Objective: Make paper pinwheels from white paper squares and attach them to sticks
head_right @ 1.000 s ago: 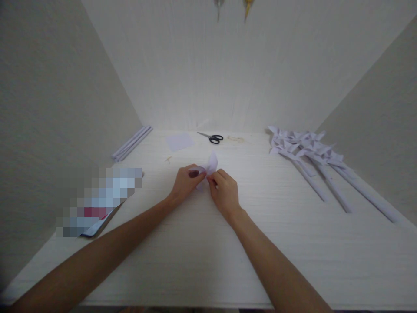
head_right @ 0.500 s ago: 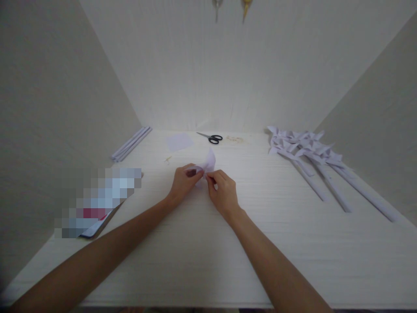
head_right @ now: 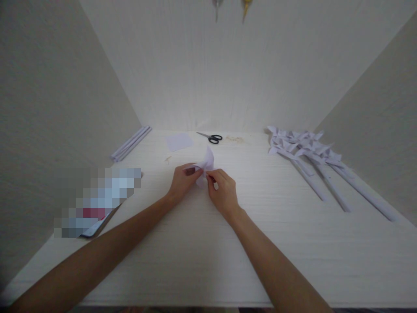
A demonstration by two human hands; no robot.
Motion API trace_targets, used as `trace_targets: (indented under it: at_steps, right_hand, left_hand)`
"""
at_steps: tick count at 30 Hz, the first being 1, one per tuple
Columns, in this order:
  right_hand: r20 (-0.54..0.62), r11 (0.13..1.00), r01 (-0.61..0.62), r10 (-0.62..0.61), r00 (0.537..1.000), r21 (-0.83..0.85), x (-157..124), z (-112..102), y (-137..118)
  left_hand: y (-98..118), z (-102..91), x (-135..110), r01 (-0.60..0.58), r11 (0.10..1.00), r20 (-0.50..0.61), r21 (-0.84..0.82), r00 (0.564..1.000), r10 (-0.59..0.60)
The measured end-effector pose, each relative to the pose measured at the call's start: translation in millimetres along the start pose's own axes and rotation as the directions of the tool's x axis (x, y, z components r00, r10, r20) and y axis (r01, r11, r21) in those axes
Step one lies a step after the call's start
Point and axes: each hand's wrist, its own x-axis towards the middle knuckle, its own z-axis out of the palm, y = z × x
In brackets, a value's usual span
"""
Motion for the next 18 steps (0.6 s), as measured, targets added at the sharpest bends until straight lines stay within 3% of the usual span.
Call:
trace_targets:
  at_steps: [11,18]
  right_hand:
    - [-0.004,1.0,-0.006,0.006,1.0,-0.023,-1.6,1.5,4.3]
    - [-0.052,0.993,-0.043,0.038,0.998,-0.108,-1.4,0.8,3.2]
  left_hand:
    - [3.4,1.2,0.1,0.068,0.99,0.001,-0.126,0.998,-0.069]
    - [-0.9,1.3,1.0,0.068,0.993,0.027,-0.093,0.997,-0.066]
